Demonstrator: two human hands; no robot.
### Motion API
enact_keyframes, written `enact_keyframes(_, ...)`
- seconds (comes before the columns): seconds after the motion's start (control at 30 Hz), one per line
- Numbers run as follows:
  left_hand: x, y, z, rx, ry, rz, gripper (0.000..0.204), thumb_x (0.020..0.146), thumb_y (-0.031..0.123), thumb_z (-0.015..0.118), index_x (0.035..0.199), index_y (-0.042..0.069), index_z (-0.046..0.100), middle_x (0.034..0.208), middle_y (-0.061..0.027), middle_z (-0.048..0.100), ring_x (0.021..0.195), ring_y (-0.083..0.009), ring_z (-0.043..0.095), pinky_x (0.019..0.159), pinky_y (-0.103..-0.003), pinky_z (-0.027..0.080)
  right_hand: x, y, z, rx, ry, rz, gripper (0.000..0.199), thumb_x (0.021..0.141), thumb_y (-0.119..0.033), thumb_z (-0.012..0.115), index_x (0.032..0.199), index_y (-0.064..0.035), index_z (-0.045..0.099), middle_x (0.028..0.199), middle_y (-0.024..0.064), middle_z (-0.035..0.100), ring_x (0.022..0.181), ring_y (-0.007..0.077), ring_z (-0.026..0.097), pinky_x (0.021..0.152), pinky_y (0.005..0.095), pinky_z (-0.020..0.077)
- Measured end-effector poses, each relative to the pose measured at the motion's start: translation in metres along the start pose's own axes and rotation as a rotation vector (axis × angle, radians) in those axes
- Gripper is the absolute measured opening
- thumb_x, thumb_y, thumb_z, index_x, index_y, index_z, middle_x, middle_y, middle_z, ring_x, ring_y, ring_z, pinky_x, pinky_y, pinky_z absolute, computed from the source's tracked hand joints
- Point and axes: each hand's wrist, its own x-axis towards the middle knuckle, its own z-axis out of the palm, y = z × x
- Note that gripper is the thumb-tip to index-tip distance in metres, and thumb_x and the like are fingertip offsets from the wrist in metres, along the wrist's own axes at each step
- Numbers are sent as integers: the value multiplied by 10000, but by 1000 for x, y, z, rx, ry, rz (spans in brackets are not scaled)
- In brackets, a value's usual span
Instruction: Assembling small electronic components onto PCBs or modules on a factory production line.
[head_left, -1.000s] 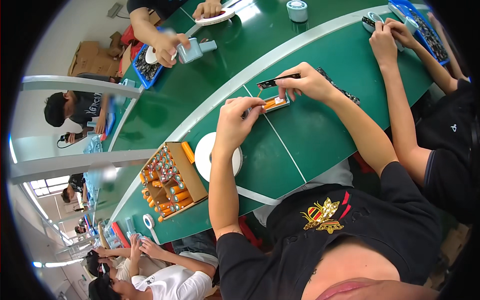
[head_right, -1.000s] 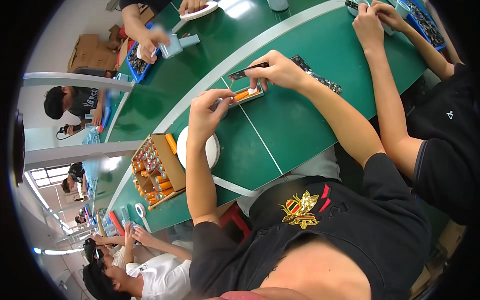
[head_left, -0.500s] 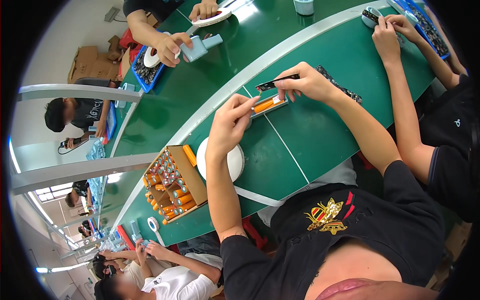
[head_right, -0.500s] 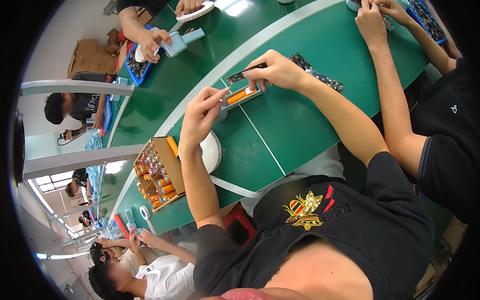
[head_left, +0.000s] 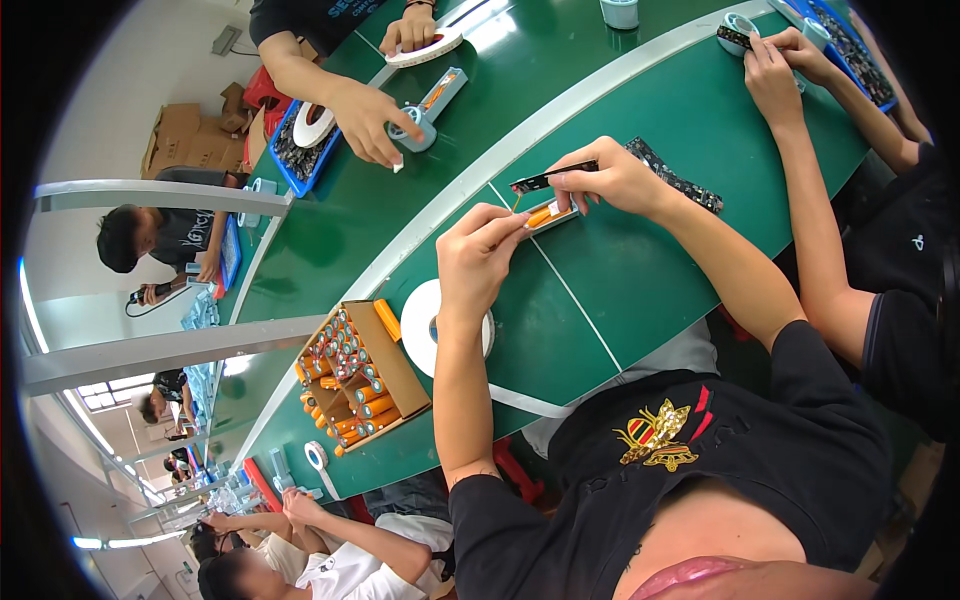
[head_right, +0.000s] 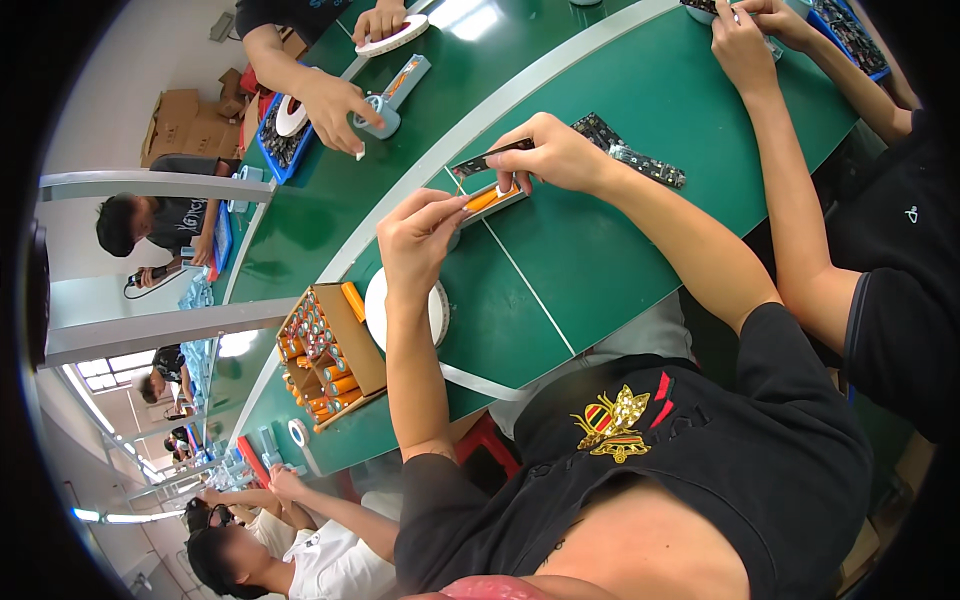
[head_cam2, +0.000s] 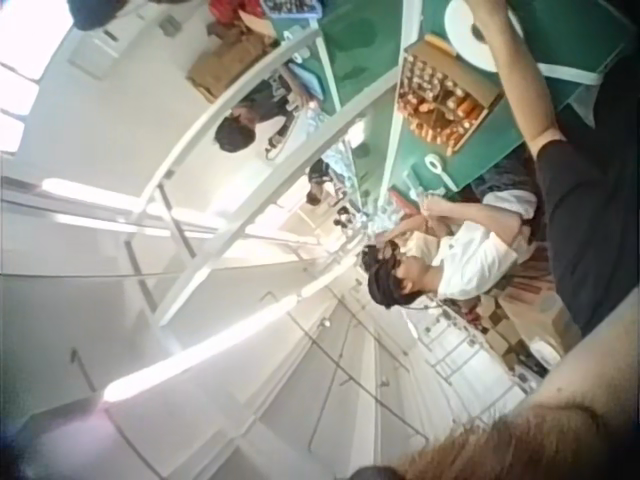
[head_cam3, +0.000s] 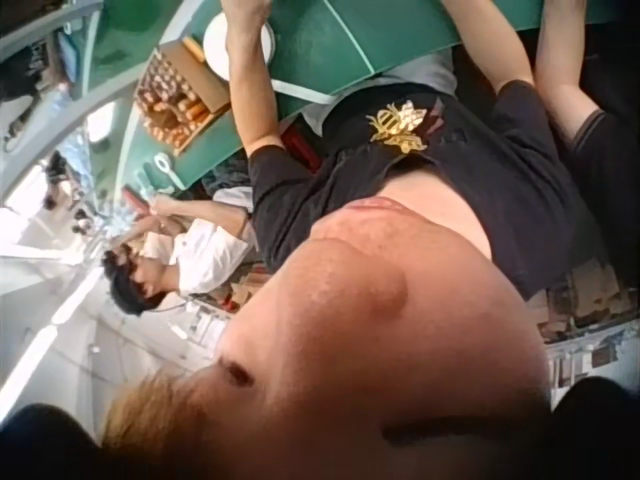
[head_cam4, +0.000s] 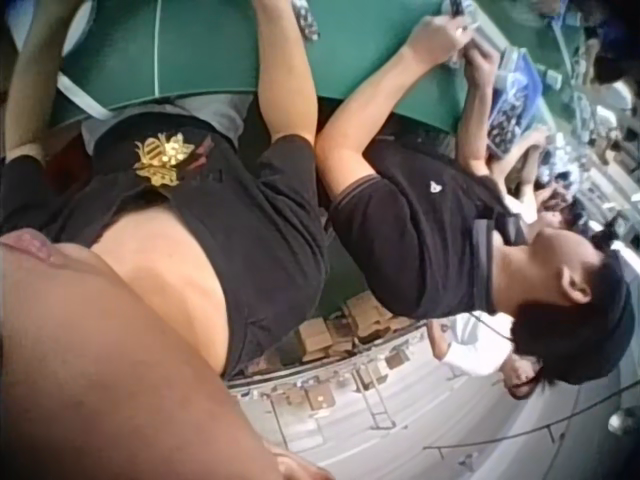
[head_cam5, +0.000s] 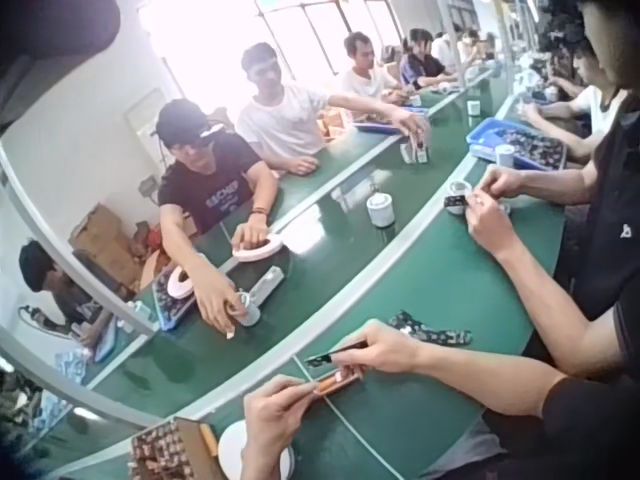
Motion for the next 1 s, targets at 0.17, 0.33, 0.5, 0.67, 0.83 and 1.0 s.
enact_keyframes(0.17, 2, 6, 4, 22, 52, -88, 92, 773, 6, 788, 855, 22, 750, 789, -53, 665, 619, -168, 620, 590, -277, 513, -1, 4, 1, -12, -8, -57, 271, 943, -145, 610, 1037, 85, 717, 767, 110, 716, 604, 137, 612, 565, 257, 491)
enact_keyframes(0.33, -1, 9, 11, 114, 145, -83, 63, 794, -9, 760, 828, 16, 712, 755, -68, 617, 604, -192, 618, 560, -293, 492, -2, 6, 6, 29, 22, -89, 241, 921, -116, 631, 1014, 83, 731, 748, 100, 711, 596, 125, 609, 567, 253, 502)
enact_keyframes(0.5, -3, 6, 17, 143, 206, -84, 61, 815, 15, 758, 847, 24, 707, 768, -71, 609, 612, -214, 630, 567, -309, 510, -2, 8, 6, -44, 40, -120, 230, 918, -107, 643, 1028, 75, 731, 744, 95, 718, 596, 122, 622, 568, 255, 512)
enact_keyframes(0.67, -4, 4, 22, 344, 294, 16, 53, 841, 45, 754, 879, 29, 720, 786, -70, 619, 614, -221, 632, 566, -315, 520, -4, 7, 10, -226, 63, -226, 198, 909, -93, 660, 1017, 58, 731, 747, 109, 729, 603, 143, 657, 578, 273, 531)
enact_keyframes(0.83, -1, 5, 19, 252, 217, -52, 48, 859, 66, 740, 891, 30, 743, 791, -73, 638, 611, -220, 635, 563, -318, 515, -6, 14, 12, -427, 89, -449, 175, 896, -11, 660, 1051, 49, 717, 774, 120, 703, 614, 177, 656, 580, 292, 523)
enact_keyframes(1.0, 0, 7, 17, 204, 205, -141, 60, 854, 81, 745, 854, 21, 753, 772, -75, 649, 603, -222, 631, 565, -324, 499, -6, 14, 16, -504, 77, -548, 206, 862, -12, 698, 1063, 29, 719, 773, 128, 689, 626, 220, 658, 584, 320, 512)
